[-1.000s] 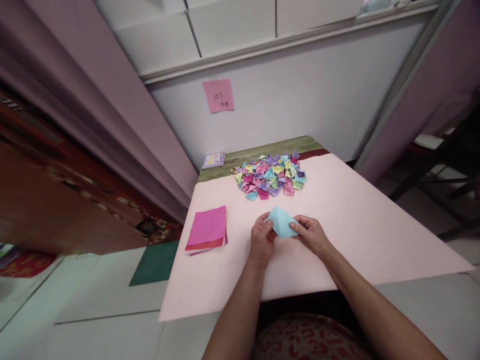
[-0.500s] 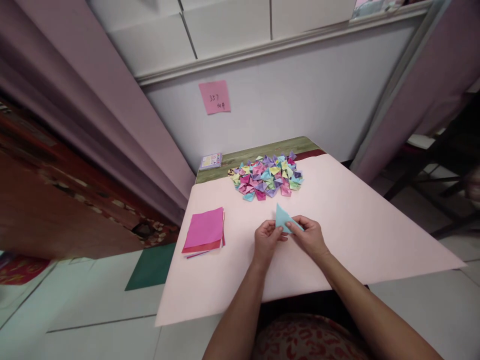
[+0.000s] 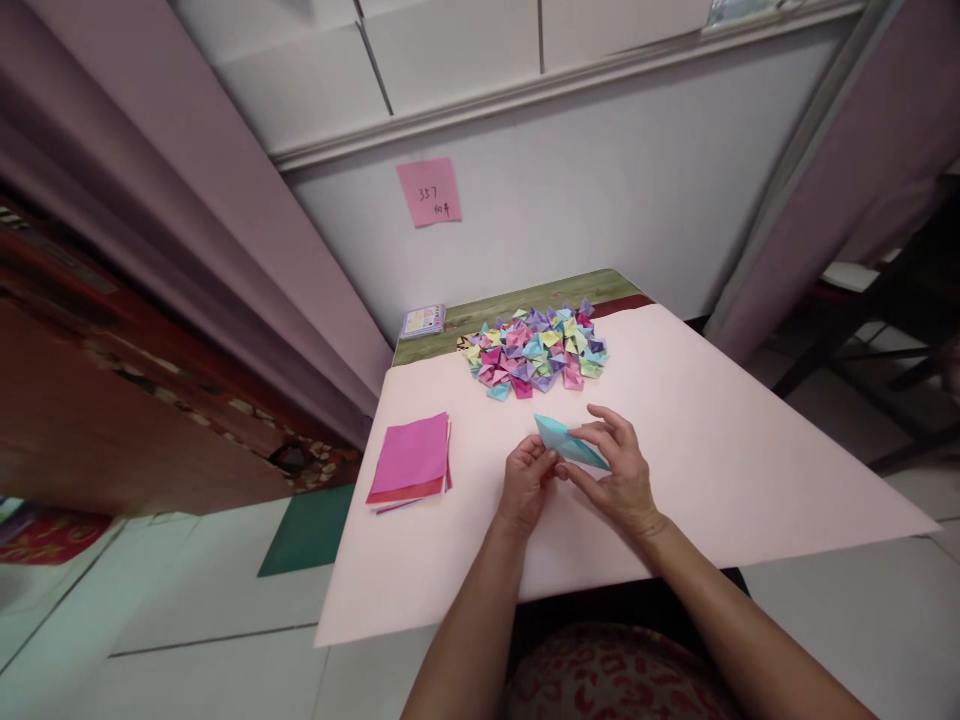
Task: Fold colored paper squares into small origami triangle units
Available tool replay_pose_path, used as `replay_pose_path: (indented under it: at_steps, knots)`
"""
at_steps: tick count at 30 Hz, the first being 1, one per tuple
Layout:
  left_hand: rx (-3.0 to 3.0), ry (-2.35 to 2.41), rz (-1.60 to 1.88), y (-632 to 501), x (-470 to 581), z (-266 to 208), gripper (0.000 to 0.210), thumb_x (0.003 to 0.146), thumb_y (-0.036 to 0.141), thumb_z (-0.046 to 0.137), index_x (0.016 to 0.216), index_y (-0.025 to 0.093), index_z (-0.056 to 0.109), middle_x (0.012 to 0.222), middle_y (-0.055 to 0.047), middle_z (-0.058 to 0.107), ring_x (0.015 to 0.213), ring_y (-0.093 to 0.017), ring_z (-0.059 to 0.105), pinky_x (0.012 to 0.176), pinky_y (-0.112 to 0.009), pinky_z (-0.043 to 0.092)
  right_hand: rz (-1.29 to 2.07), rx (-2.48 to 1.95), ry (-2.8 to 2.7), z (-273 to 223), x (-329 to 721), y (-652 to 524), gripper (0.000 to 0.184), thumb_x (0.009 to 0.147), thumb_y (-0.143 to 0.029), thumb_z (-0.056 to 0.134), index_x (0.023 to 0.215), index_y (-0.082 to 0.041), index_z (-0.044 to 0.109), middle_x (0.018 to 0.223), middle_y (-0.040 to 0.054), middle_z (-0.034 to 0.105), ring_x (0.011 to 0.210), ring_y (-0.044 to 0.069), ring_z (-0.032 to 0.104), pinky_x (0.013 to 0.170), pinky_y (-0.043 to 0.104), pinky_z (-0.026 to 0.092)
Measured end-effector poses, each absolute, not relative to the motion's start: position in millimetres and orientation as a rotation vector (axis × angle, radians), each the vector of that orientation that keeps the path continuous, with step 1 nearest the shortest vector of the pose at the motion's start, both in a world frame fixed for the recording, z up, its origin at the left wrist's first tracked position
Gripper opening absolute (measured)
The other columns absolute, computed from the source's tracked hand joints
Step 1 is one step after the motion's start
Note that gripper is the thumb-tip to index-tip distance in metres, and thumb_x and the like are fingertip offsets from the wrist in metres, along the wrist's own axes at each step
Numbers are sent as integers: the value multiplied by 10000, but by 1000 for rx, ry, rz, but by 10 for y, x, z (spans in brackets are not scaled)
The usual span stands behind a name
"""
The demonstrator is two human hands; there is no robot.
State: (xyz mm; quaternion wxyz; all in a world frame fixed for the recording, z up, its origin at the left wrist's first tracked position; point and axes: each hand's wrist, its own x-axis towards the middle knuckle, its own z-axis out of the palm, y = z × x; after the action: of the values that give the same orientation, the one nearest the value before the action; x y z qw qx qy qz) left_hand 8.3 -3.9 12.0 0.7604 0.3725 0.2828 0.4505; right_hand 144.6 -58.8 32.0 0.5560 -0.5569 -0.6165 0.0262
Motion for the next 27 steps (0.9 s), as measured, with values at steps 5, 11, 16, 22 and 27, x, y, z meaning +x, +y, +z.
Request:
replay_pose_path:
  at_steps: [5,11,16,22,27]
  knots:
    - [809,620,977,-40,84,125,281,704,297,806,877,153,639,685,12,627,596,-94,572,629,-234,480,36,-1325,-1441,339,1450,-574,271,797,-352,732,1024,-243,633,1363,132,481,1050,266,622,940,434,536]
    - [825,575,964,-35,86,109,270,740,279,784,930,138,652,690,8,623,614,-94,573,644,-229,483,0,-1373,-1473,325,1474,-573,311,788,-396,735,1023,-240,606,1281,129,544,1226,309,537,939,441,538]
    - [816,562,961,-37,84,104,284,731,271,792,939,136,653,745,-7,645,640,-94,582,664,-233,497,2,-1371,-1501,309,1463,-575,292,799,-389,726,1028,-243,618,1319,131,529,1128,285,600,888,433,557]
    - [816,595,976,-10,71,52,276,756,292,766,952,138,647,661,-2,645,566,-92,572,593,-217,465,-102,-1323,-1743,332,1588,-610,197,836,-343,688,1004,-244,665,1429,121,480,1126,286,602,936,480,502]
    - [825,624,939,-3,65,23,309,758,340,758,958,136,641,627,0,634,522,-88,553,539,-210,435,-213,-1279,-1943,371,1700,-617,221,845,-374,678,1025,-245,682,1484,119,448,1318,315,470,1084,535,362]
